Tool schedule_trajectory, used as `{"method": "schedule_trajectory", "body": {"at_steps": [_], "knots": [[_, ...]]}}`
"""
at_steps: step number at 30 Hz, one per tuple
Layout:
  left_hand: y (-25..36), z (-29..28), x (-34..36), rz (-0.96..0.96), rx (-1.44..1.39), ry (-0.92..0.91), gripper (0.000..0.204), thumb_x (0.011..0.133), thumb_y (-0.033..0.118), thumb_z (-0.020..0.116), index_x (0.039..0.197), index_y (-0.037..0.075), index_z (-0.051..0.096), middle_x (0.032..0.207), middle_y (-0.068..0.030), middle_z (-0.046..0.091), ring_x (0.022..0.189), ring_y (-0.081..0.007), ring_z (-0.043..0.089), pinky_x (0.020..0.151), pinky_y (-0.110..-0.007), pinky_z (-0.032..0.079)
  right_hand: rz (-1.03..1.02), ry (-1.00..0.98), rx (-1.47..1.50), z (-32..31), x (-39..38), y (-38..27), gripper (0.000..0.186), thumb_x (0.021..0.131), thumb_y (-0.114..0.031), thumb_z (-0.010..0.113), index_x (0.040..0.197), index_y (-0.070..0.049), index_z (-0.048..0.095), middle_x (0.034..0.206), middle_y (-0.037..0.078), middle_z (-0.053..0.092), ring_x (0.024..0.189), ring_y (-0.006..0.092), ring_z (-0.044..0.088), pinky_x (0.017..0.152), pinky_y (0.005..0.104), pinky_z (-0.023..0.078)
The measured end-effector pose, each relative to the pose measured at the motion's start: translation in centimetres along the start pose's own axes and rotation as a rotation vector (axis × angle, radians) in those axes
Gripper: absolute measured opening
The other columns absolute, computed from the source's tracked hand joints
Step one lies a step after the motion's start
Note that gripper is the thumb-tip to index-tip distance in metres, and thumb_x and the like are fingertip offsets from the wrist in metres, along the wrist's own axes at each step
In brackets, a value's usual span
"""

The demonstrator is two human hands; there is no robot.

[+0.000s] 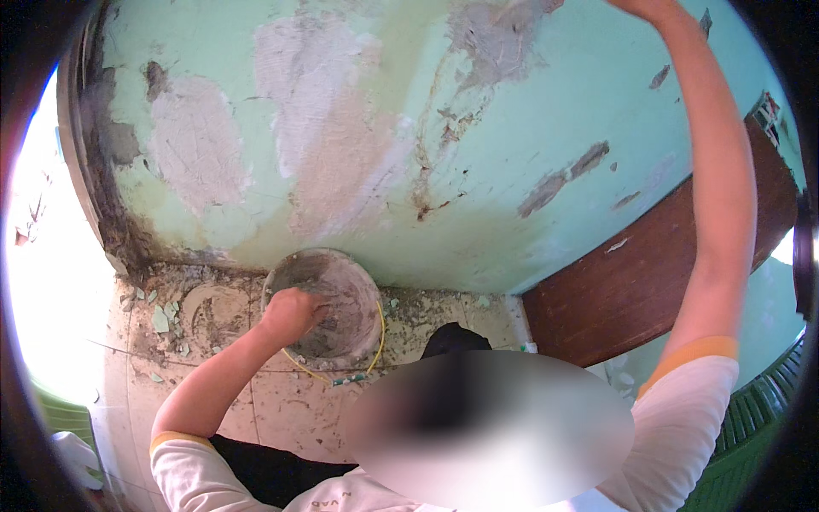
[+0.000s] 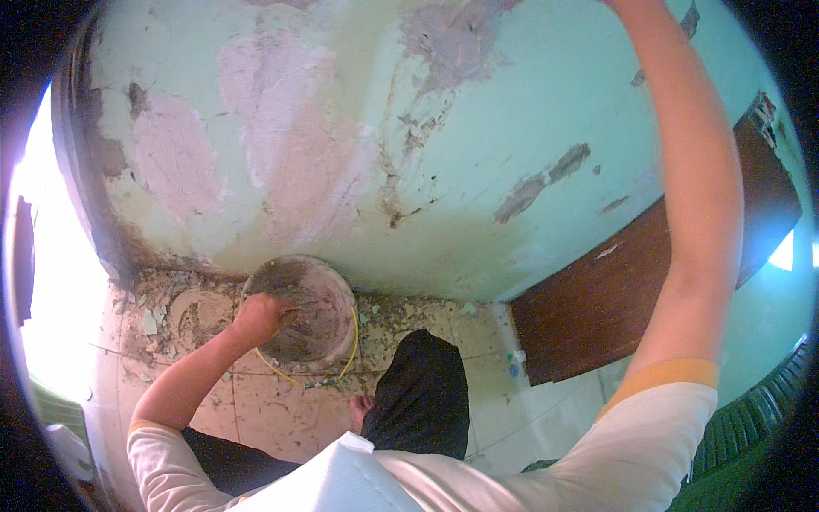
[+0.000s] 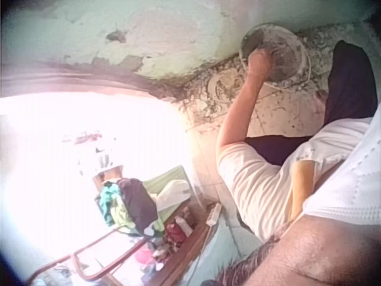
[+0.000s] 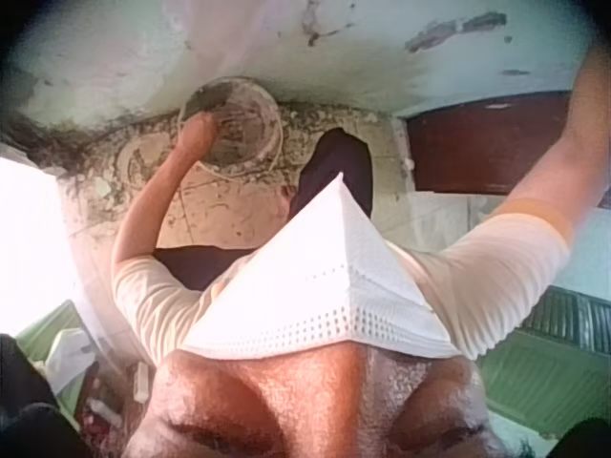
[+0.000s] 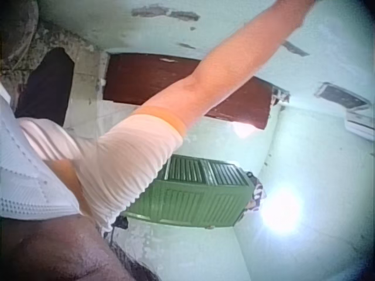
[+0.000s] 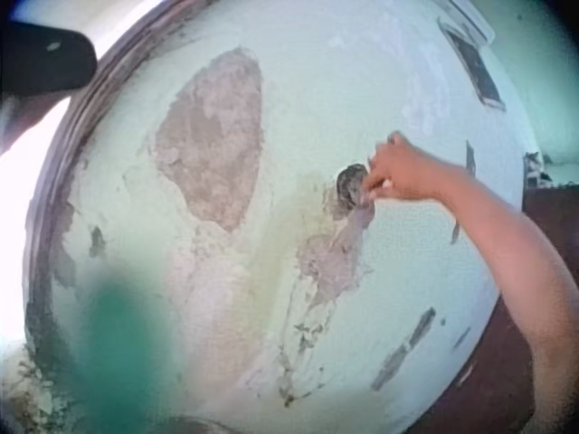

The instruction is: The person applies plaster to damaged sections of a wall using a putty knife and a larger flat tool, picking up material from a bucket on the floor and spreading it across the surface.

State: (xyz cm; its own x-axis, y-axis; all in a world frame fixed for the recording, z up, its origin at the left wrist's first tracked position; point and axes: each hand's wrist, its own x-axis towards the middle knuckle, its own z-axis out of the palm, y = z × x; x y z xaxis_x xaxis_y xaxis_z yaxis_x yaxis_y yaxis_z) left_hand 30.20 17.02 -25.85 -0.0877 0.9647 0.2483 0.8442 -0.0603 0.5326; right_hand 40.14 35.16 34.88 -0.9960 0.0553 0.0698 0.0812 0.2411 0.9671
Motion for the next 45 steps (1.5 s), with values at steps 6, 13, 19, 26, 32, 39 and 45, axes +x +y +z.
{"method": "schedule_trajectory", "body": {"at_steps": [6, 13, 19, 26, 32, 39, 45], "knots": [[1.9, 0.3, 1.8, 0.067, -0.057, -0.003, 0.024, 0.09, 0.031, 0.064, 0.104, 0.014, 0.073, 0.08, -0.017, 0.069, 0.079, -0.0375, 0.067, 0.073, -0.048, 0.053, 0.0, -0.106, -0.027, -6.0, -2.7, 2.4, 0.017, 0.087, -0.034, 0.07, 0.096, -0.021, 0.078, 0.08, 0.002, 0.064, 0.09, 0.0215, 0.058, 0.093, 0.0431, 0.034], [0.4, -0.5, 0.1, 0.011, 0.0, 0.002, 0.023, 0.089, 0.03, 0.065, 0.104, 0.014, 0.073, 0.08, -0.0173, 0.069, 0.078, -0.0373, 0.067, 0.072, -0.049, 0.053, 0.006, -0.035, -0.033, -3.7, 0.7, -1.5, 0.018, 0.086, -0.035, 0.07, 0.095, -0.021, 0.078, 0.082, 0.003, 0.066, 0.091, 0.0237, 0.058, 0.092, 0.0448, 0.034], [0.5, -0.8, 0.1, -0.005, -0.022, 0.033, 0.022, 0.089, 0.029, 0.065, 0.104, 0.014, 0.073, 0.08, -0.0172, 0.069, 0.078, -0.0373, 0.067, 0.072, -0.049, 0.053, -0.049, -0.131, -0.038, -3.2, -1.2, 1.3, 0.016, 0.087, -0.033, 0.069, 0.095, -0.023, 0.078, 0.085, 0.004, 0.068, 0.093, 0.0233, 0.059, 0.092, 0.0464, 0.035], [3.9, 1.0, 4.0, 0.194, -0.046, -0.039, 0.022, 0.089, 0.028, 0.064, 0.103, 0.014, 0.073, 0.08, -0.0171, 0.069, 0.079, -0.0377, 0.067, 0.072, -0.049, 0.053, 0.016, -0.284, -0.081, -2.7, -5.4, 1.6, 0.016, 0.085, -0.032, 0.07, 0.094, -0.021, 0.078, 0.087, 0.003, 0.069, 0.096, 0.0234, 0.059, 0.094, 0.0464, 0.034], [0.9, -0.3, 1.0, 0.044, -0.036, 0.015, 0.022, 0.089, 0.029, 0.064, 0.101, 0.012, 0.073, 0.078, -0.017, 0.068, 0.078, -0.0381, 0.067, 0.071, -0.049, 0.053, -0.057, -0.088, -0.039, -5.6, -0.9, -0.9, 0.017, 0.084, -0.032, 0.07, 0.094, -0.02, 0.079, 0.084, 0.003, 0.067, 0.096, 0.0215, 0.059, 0.095, 0.045, 0.034], [1.9, -0.3, 1.9, 0.113, 0.007, -0.003, 0.024, 0.089, 0.031, 0.065, 0.103, 0.013, 0.074, 0.08, -0.0173, 0.069, 0.078, -0.0378, 0.067, 0.072, -0.048, 0.054, -0.204, -0.239, -0.186, -2.2, 1.4, -5.4, 0.018, 0.085, -0.034, 0.068, 0.094, -0.023, 0.079, 0.085, 0.001, 0.071, 0.093, 0.0217, 0.062, 0.094, 0.0444, 0.038], [1.3, -0.8, 1.4, 0.077, 0.004, 0.005, 0.025, 0.089, 0.031, 0.064, 0.104, 0.012, 0.073, 0.08, -0.0166, 0.069, 0.079, -0.0368, 0.067, 0.072, -0.048, 0.054, -0.119, -0.163, -0.287, -5.1, 4.9, -5.6, 0.019, 0.085, -0.034, 0.066, 0.092, -0.023, 0.079, 0.081, 0.0, 0.071, 0.093, 0.0218, 0.063, 0.093, 0.0437, 0.039]]}}
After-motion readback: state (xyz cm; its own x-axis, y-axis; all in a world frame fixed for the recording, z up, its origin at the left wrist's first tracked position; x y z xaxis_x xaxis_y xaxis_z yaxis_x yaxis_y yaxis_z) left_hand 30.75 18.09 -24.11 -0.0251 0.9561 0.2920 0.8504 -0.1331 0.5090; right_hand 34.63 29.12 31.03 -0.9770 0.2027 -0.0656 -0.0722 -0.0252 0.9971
